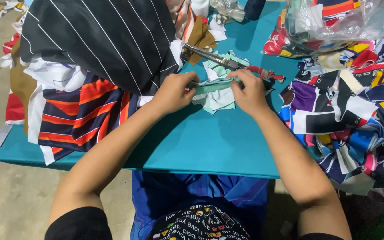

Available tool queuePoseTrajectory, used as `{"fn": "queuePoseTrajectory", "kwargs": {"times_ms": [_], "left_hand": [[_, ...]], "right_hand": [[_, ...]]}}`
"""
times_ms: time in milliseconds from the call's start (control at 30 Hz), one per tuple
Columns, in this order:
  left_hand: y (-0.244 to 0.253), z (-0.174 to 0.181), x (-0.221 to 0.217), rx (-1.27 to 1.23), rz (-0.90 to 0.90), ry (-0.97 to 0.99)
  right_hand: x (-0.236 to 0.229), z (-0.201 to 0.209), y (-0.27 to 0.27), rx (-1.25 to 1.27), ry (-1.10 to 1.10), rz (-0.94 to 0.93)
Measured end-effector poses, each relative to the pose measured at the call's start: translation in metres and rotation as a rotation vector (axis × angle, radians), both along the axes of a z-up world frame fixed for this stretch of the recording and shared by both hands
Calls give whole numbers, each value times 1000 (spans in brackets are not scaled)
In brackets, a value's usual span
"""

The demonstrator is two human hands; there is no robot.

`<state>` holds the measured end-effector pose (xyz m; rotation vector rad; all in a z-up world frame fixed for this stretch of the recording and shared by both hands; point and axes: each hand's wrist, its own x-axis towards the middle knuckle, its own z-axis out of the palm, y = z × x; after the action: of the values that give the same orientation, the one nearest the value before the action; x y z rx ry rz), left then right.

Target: The person uses a pair of scissors to cut a piece of light green and white striped fabric on a teal table. They trim the edges of the fabric and then fold the cut piece. The workspace is cluttered with various other piles of colorful fabric scraps.

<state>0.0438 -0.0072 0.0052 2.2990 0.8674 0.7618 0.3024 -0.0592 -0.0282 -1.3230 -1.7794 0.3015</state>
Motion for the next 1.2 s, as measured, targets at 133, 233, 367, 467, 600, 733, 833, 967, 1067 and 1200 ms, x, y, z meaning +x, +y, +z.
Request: {"fn": "queuePoseTrajectory", "kwargs": {"times_ms": [133, 233, 367, 467, 600, 733, 833, 967, 1067, 1200], "left_hand": [[5, -19, 8, -96, 48, -22], [5, -18, 11, -236, 36, -117], [11, -29, 11, -412, 104, -237], [13, -30, 6, -491, 100, -283], [4, -14, 5, -544, 46, -306], [5, -18, 5, -571, 11, -309], [7, -21, 4, -585, 22, -307], [7, -19, 3, -606, 36, -317], [9, -20, 2, -628, 43, -327], [8, -16, -1, -692, 37, -359]], "right_hand": [[-3, 8, -3, -22, -67, 45], [0, 13, -3, -49, 30, -24], [18, -12, 8, -121, 253, -43], [19, -15, 12, -179, 347, -82], [15, -14, 6, -165, 371, -173], [10, -4, 2, -142, 239, -205], [10, -5, 4, -91, 149, -221], [-2, 14, 4, -125, 90, -163], [-22, 34, -2, -154, 61, -125], [-44, 33, 3, -220, -63, -46]]}}
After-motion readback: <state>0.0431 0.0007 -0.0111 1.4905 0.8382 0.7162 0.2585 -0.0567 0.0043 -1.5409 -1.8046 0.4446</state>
